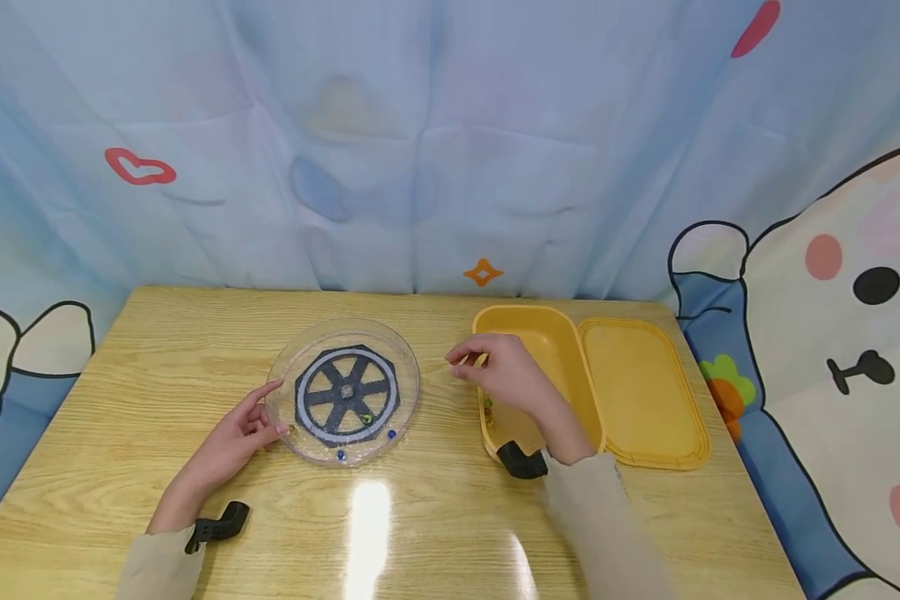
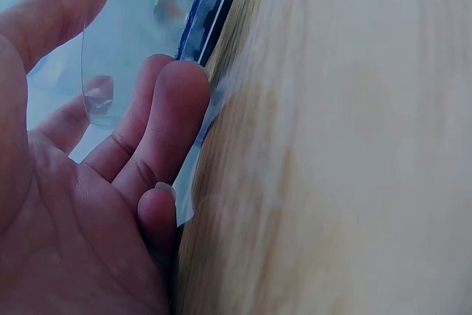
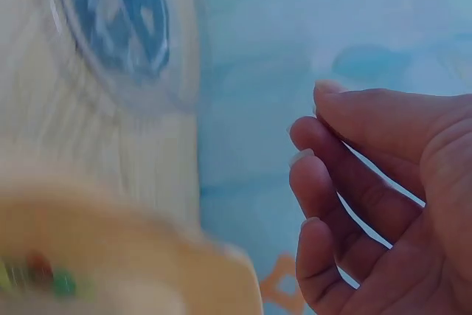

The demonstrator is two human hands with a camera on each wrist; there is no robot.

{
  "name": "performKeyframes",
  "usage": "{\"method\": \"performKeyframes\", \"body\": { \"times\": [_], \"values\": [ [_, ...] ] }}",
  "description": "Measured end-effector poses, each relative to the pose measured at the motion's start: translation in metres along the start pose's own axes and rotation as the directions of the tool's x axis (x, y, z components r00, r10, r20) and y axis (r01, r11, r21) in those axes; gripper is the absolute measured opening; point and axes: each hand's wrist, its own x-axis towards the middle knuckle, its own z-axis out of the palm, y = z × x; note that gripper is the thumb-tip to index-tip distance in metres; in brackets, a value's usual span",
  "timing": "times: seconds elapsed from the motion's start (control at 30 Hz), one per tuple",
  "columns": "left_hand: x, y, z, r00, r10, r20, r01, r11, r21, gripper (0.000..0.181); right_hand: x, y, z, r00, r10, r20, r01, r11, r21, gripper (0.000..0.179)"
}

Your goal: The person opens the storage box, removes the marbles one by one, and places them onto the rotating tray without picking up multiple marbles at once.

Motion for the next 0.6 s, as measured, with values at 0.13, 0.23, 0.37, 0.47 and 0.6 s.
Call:
{"method": "performKeyframes", "body": {
  "times": [0.13,0.23,0.37,0.47,0.6],
  "values": [
    [0.0,0.0,0.001,1.0,0.0,0.002,0.0,1.0,-0.007,0.067,-0.004,0.022,-0.019,0.998,0.047,0.03,-0.047,0.999,-0.001,0.013],
    [0.0,0.0,0.0,1.0,0.003,0.004,-0.003,1.0,-0.013,0.067,-0.005,0.04,-0.029,0.994,0.089,0.058,-0.089,0.996,-0.002,0.014],
    [0.0,0.0,0.0,1.0,0.006,0.006,-0.006,1.0,-0.011,0.067,-0.006,0.058,-0.034,0.981,0.156,0.113,-0.156,0.988,-0.001,0.016],
    [0.0,-0.001,0.0,1.0,0.005,0.005,-0.005,1.0,-0.006,0.067,-0.003,0.07,-0.032,0.957,0.219,0.188,-0.228,0.973,0.026,0.018],
    [0.002,-0.002,0.001,1.0,0.007,-0.006,-0.007,1.0,-0.004,0.066,0.002,0.086,-0.028,0.905,0.27,0.328,-0.305,0.95,0.06,0.024]
  ]
}}
